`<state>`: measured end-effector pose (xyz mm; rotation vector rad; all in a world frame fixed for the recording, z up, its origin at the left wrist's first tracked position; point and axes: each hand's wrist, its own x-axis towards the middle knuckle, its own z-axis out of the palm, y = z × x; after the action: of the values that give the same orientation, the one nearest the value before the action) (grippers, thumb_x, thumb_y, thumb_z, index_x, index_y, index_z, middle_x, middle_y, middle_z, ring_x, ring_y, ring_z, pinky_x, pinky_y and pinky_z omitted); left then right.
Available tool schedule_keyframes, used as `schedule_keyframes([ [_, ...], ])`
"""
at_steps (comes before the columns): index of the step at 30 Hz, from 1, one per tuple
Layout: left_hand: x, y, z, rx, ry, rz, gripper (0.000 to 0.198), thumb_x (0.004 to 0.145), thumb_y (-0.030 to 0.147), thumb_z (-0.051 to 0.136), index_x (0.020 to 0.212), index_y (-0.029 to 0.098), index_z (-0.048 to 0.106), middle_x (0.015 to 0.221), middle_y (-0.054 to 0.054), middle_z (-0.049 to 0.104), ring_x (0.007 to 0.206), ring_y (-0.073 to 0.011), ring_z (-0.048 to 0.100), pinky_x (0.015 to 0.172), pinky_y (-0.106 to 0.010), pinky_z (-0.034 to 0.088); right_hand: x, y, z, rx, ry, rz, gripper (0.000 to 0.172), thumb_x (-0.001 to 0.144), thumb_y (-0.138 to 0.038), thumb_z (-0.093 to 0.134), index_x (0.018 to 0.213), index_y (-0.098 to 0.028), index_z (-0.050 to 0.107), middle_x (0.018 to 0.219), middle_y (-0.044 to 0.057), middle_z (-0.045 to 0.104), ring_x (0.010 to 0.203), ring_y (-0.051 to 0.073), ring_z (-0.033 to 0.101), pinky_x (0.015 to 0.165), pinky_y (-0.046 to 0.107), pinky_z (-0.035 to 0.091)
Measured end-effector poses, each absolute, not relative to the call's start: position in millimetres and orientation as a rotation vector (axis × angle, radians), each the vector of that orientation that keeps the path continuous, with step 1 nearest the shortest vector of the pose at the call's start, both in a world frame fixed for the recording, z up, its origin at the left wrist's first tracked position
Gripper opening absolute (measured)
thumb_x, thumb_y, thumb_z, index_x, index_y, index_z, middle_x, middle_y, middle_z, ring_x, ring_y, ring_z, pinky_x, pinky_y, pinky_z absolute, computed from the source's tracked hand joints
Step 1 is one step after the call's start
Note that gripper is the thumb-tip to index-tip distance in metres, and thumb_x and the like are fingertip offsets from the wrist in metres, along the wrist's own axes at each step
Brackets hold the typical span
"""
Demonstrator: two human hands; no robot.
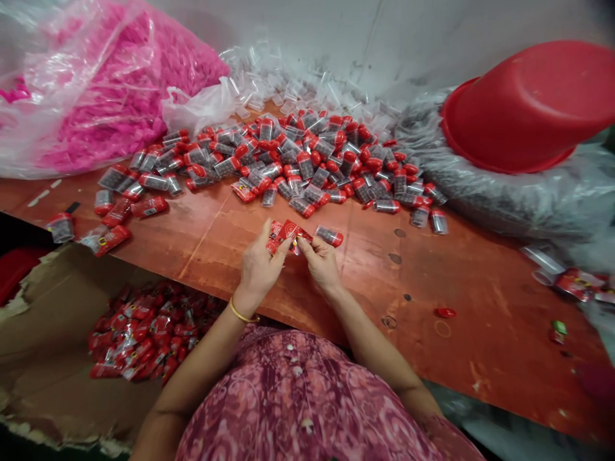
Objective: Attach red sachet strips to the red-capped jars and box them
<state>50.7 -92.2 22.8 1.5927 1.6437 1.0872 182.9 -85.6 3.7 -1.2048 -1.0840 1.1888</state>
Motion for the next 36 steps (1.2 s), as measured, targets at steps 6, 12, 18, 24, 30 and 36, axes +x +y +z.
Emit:
schedule_keyframes([
  [6,59,-106,21,0.924,1.292,1.001,0.041,0.063,0.053,0.071,0.076,0.014,0.072,0.073,-0.005,0.072,0.072,-0.0188,0.065,0.072,-0.03,0.051,179,-92,1,-1.279,-1.184,0.938,0.034,0.083,-0.044,0.05,0.058,-0.02,0.049,0.054,-0.005,0.044,0.053,0.01,0.039,0.053,0.023,0.033],
  [12,82,-109,32,0.614,1.059,1.23,0.045,0.051,0.048,0.08,0.082,0.016,0.072,0.091,-0.006,0.073,0.089,-0.0192,0.065,0.086,-0.031,0.048,174,-94,-5,-1.271,-1.283,0.742,0.022,0.085,-0.034,0.049,0.07,-0.019,0.056,0.065,-0.001,0.055,0.062,0.013,0.05,0.062,0.026,0.04],
  [18,85,-106,28,0.52,1.148,1.295,0.04,0.052,0.045,0.08,0.074,0.014,0.069,0.071,-0.003,0.071,0.072,-0.0151,0.065,0.072,-0.026,0.049,176,-97,-3,-1.265,-1.401,0.775,0.027,0.087,-0.033,0.046,0.067,-0.019,0.056,0.059,-0.001,0.055,0.055,0.012,0.05,0.055,0.024,0.039],
  [24,86,-105,31,0.377,1.127,1.241,0.038,0.048,0.04,0.084,0.061,0.014,0.06,0.058,0.002,0.064,0.056,-0.0096,0.059,0.062,-0.023,0.049,178,-96,-4,-1.324,-1.558,0.551,0.031,0.088,-0.037,0.046,0.065,-0.019,0.056,0.058,0.0,0.053,0.056,0.013,0.048,0.058,0.026,0.037],
  [30,82,-97,32,0.27,1.054,1.257,0.032,0.048,0.028,0.084,0.072,0.015,0.067,0.065,0.001,0.069,0.063,-0.0118,0.064,0.063,-0.022,0.049,185,-96,-2,-1.349,-1.642,0.649,0.044,0.095,-0.041,0.028,0.063,-0.02,0.051,0.056,-0.001,0.048,0.053,0.013,0.046,0.055,0.026,0.036],
  [36,72,-93,37,0.221,1.086,1.209,0.026,0.053,0.027,0.083,0.067,0.015,0.065,0.061,0.002,0.067,0.05,-0.0073,0.058,0.052,-0.019,0.046,215,-65,8,-2.015,-1.826,0.216,0.033,0.091,-0.038,0.042,0.1,-0.012,0.061,0.09,0.015,0.06,0.082,0.025,0.053,0.069,0.034,0.038],
])
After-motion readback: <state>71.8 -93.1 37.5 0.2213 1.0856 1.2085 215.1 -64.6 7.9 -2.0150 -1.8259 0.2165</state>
